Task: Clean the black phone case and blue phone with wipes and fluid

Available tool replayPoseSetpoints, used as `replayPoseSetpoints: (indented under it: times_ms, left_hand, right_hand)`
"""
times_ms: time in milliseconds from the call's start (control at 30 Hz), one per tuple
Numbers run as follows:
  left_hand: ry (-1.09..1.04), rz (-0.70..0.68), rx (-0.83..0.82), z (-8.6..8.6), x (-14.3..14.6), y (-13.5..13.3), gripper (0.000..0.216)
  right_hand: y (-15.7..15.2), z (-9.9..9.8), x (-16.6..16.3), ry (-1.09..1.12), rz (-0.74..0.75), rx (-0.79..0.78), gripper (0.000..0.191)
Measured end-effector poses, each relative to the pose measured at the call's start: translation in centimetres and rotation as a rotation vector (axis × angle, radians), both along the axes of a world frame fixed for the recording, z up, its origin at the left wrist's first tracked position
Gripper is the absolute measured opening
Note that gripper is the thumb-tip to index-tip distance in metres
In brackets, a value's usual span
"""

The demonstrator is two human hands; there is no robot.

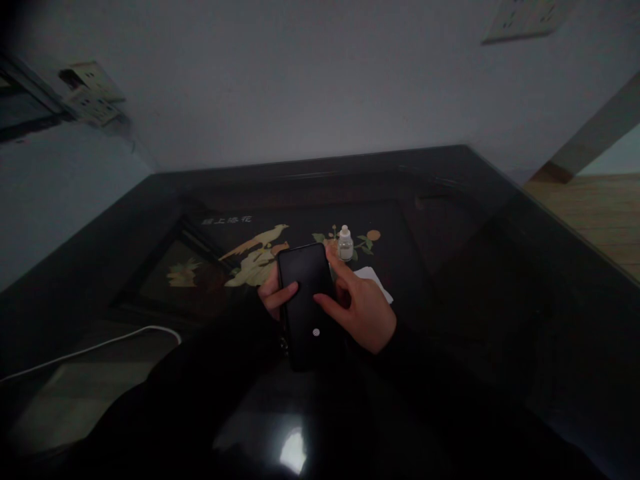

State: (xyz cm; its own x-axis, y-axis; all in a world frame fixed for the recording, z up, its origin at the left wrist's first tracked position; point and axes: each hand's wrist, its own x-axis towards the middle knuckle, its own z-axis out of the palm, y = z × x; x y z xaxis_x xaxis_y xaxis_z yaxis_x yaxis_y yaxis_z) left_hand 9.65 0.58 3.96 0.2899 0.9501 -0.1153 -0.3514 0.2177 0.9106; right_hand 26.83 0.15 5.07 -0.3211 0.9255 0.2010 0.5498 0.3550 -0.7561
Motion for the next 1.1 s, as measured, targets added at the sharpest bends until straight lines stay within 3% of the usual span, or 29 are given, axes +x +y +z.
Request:
replayPoseSetpoints:
  times_ms: [200,367,433,533,600,800,1100]
  left_hand:
    - [0.230,0.105,0.215,-0.9,-0.1,0.4,0.066]
    - [0.266,0.087,0.289,0.4,-0.7,0.9,0.065]
    - [0.294,0.107,0.339,1.0,-1.3,1.2,0.064]
    - [0.359,0.156,0.398,1.6,-2.4,1.8,0.064]
    - [0.391,0.155,0.429,1.7,-2.9,2.1,0.065]
    - [0.368,0.071,0.443,1.2,-3.3,2.4,0.068]
    - [0.305,0.008,0.298,-0.3,-3.4,2.8,0.066]
  right_hand:
    - [-0.1,-0.4,-0.5,-0.089,-0.026,-0.102,0.071]
    - [0.5,0.4,0.4,0.065,0.121,-0.210,0.071]
    - [0.7,0.6,0.8,0.209,0.259,-0.379,0.070]
    - [0.8,0.6,1.0,0.368,0.502,-0.764,0.062]
    - [0.7,0.3,0.7,0.442,0.547,-0.922,0.054]
    - [0.3,-0.9,-0.2,0.544,0.489,-0.953,0.036]
    - [0.2,-2.2,-0.5,0.545,0.364,-0.976,0.043]
